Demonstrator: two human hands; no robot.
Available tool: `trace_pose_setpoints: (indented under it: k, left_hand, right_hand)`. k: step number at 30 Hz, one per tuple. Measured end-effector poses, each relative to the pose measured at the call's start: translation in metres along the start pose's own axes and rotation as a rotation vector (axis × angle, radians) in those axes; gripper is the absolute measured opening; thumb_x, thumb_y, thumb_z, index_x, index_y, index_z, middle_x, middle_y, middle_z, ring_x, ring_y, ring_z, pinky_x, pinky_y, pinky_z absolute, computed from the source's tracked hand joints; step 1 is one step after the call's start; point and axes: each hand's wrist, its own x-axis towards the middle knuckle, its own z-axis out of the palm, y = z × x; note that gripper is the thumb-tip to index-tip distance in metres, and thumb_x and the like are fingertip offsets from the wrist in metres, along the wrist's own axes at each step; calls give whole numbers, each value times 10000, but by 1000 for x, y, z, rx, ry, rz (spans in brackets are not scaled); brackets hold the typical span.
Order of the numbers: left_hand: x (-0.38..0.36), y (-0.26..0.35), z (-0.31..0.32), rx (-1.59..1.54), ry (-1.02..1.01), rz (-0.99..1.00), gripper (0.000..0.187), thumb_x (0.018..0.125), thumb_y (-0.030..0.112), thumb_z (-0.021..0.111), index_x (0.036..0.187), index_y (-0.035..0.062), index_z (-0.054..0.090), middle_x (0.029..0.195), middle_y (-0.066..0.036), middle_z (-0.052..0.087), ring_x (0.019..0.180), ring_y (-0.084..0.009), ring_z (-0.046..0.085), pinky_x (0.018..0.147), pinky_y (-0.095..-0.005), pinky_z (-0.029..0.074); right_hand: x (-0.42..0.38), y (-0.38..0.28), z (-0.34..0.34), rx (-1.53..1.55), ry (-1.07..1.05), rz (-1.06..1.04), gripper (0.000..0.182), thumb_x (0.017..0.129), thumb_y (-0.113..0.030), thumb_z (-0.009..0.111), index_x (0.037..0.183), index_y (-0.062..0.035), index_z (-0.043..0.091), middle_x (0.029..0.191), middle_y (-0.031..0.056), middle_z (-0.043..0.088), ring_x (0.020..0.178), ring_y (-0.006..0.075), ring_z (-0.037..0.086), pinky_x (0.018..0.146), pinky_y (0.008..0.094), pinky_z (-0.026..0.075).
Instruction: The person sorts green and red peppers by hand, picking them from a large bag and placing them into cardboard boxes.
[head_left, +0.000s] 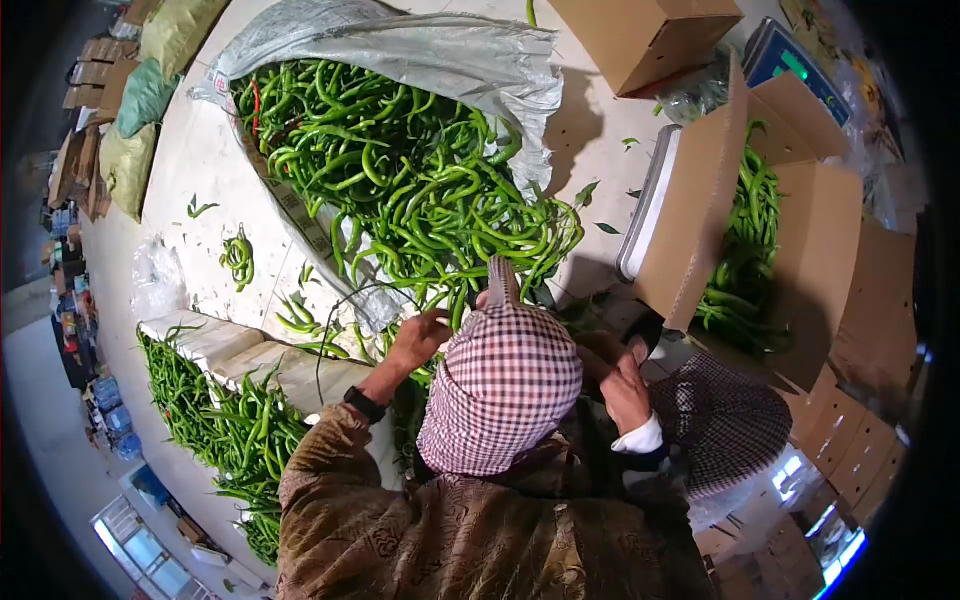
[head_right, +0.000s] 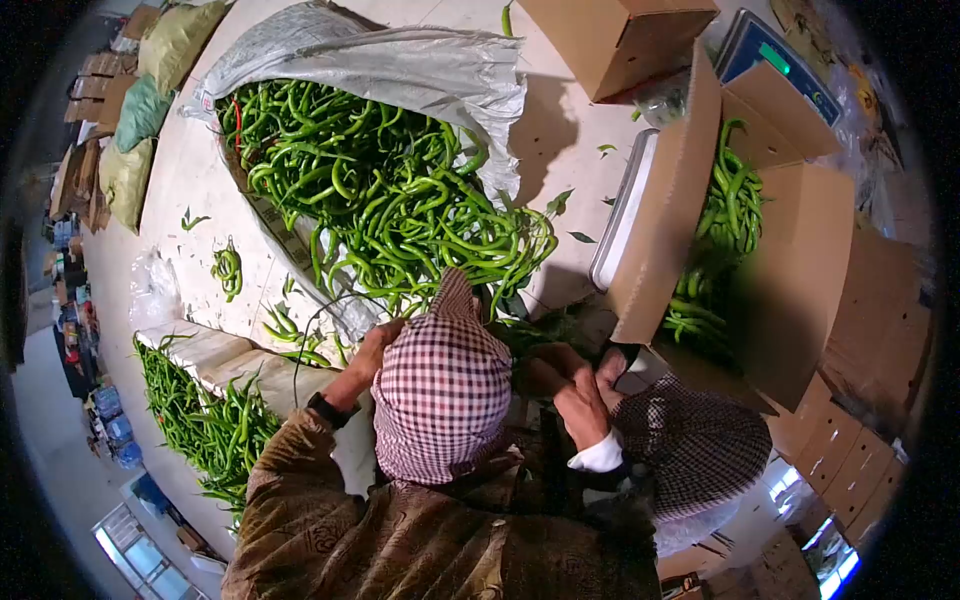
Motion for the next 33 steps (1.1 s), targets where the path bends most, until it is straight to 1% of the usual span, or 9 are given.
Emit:
trace_pose_setpoints:
  k: [3,5,7,9,17,21,26,30,33]
  left_hand:
    - [23,-2,3,203,146,143,388,831,126,670,1191,5,587,943,-184,692,814,-345,688,731,-411,537]
    - [31,-10,0,450,236,234,465,778,93,682,1222,10,569,1042,-190,637,948,-364,636,806,-437,509]
    - [31,0,0,693,338,279,572,723,73,684,1272,15,534,1153,-187,558,1102,-371,537,884,-444,460]
    - [39,-3,1,803,338,352,768,669,0,646,1400,46,417,1315,-181,469,1204,-380,447,981,-471,386]
    - [108,41,27,954,233,621,745,755,14,579,1458,79,339,1455,-183,374,1358,-370,350,1055,-484,329]
    - [157,13,50,1131,167,607,690,826,92,545,1473,81,305,1447,-190,383,1362,-358,351,1088,-492,302]
    - [185,15,52,1269,38,633,443,803,147,561,1235,57,524,1001,-82,551,966,-235,518,883,-415,391]
    - [186,-2,67,1302,122,721,571,817,233,540,1341,31,440,1061,-130,581,995,-273,559,885,-425,394]
    - [172,11,70,1250,112,627,446,892,146,471,1330,62,471,978,-93,590,856,-244,603,847,-413,421]
  right_hand:
    - [17,8,3,-128,-42,-47,237,920,-155,611,1094,3,637,1021,92,658,894,165,626,802,283,489]
    - [25,11,7,-60,21,59,251,915,-168,618,1083,17,637,998,95,662,896,168,630,798,286,490]
    - [37,22,10,-296,-10,-79,278,922,-175,607,1114,26,618,1011,111,670,907,175,638,817,294,498]
    - [50,53,12,393,73,425,285,935,-162,595,1150,25,593,1042,138,674,921,193,644,843,311,507]
    - [58,58,23,242,83,534,307,945,-185,601,1182,8,572,1018,121,670,914,204,643,823,317,510]
    - [59,65,17,254,81,510,305,937,-189,604,1174,1,585,1033,119,667,929,189,635,819,309,504]
    - [60,85,15,421,98,526,294,924,-169,617,1149,21,599,1030,119,668,937,194,637,839,321,506]
    - [60,88,15,414,69,427,284,923,-172,621,1134,18,607,1025,116,668,940,193,636,853,325,498]
    - [59,83,13,453,71,405,275,924,-177,620,1125,11,614,1020,115,669,943,193,635,856,328,493]
